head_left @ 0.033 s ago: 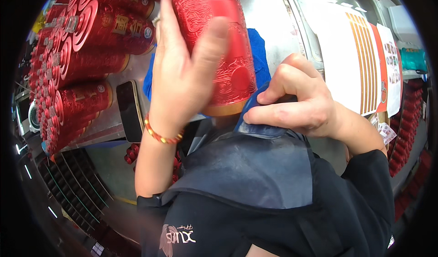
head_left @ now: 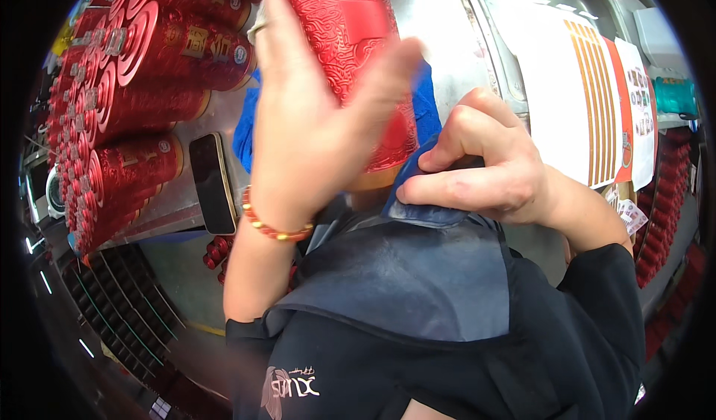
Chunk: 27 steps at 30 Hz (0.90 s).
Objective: The person applies gold labels to red cylindrical cans. They wipe the can surface with a blue cloth, align and press the label, and smooth it with a plastic scraper. The process is repeated for multiple cans on a stainless steel workbench.
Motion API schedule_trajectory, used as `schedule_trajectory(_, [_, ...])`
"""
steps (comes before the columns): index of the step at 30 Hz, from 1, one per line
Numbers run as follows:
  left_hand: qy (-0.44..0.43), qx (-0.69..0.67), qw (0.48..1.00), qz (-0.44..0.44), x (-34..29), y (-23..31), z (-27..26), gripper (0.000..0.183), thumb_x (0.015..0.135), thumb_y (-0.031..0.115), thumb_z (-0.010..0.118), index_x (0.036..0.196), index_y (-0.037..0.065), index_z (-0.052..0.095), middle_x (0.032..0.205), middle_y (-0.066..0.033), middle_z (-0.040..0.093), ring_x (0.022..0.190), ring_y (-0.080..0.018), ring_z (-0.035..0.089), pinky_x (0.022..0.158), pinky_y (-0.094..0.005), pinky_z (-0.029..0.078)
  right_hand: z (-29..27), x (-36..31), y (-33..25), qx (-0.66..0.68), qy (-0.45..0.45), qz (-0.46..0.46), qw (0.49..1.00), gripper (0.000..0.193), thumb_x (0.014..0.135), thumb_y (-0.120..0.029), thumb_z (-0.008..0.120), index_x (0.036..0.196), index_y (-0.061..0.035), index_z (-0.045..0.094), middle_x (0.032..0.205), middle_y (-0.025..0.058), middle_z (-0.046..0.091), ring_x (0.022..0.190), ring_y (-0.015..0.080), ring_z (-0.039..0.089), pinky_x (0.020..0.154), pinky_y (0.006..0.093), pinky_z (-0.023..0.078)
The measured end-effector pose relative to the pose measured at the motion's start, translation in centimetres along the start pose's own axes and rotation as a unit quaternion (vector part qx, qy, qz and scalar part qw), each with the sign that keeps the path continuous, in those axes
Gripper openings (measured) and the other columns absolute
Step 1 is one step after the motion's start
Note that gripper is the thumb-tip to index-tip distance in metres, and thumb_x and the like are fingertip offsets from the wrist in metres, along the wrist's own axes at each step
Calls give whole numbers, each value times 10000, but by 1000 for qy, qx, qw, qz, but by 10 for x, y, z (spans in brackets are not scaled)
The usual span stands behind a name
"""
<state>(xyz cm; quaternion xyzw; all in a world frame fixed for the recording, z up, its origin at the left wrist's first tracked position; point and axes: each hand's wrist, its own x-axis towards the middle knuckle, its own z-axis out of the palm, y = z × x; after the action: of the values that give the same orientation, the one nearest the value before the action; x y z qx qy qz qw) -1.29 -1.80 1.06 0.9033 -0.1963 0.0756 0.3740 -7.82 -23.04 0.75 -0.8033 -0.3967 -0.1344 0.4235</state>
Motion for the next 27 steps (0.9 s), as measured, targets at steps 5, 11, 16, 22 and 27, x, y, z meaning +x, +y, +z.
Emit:
schedule_trajectory(5, [-65, -392, 911, -107, 1, -5, 0, 990, 949, 235, 756, 1597, -91, 82, 1345, -209, 571, 1138, -264, 646, 940, -367, 556, -2, -3, 2, 21, -3, 9, 1000, 261, 732, -79, 732, 980, -157, 760, 854, 18, 558, 802, 234, 536, 684, 330, 468])
schedule_trajectory(11, [-118, -566, 803, -142, -14, -60, 14, 682, 1072, 332, 517, 1605, -7, 257, 1458, -120, 534, 1316, -193, 533, 1129, -352, 413, -2, -34, 7, -30, -61, 50, 996, 262, 761, -120, 777, 1009, -192, 817, 910, -12, 617, 840, 197, 556, 750, 330, 479])
schedule_trajectory(16, [-86, -453, 882, -104, -12, -44, -4, 660, 1110, 403, 422, 1582, -41, 297, 1481, -133, 520, 1345, -195, 505, 1158, -341, 360, -17, -4, -18, -26, 10, 22, 999, 284, 751, -143, 777, 1027, -190, 823, 944, 0, 643, 863, 198, 572, 760, 333, 492])
schedule_trajectory(22, [-16, -369, 919, -140, -12, -9, 10, 628, 1071, 234, 577, 1577, -21, 307, 1449, -120, 520, 1278, -188, 517, 1116, -329, 396, 8, -47, -3, 4, 19, 38, 999, 234, 779, -106, 724, 1007, -142, 762, 918, 24, 603, 865, 235, 590, 747, 353, 507])
schedule_trajectory(27, [-22, -315, 931, -186, -10, -17, -7, 670, 1063, 174, 581, 1616, -23, 258, 1561, -148, 427, 1367, -217, 460, 1178, -347, 330, -42, -65, -14, 75, 49, 169, 982, 308, 811, -161, 797, 1102, -123, 704, 974, 78, 641, 927, 304, 638, 813, 381, 536])
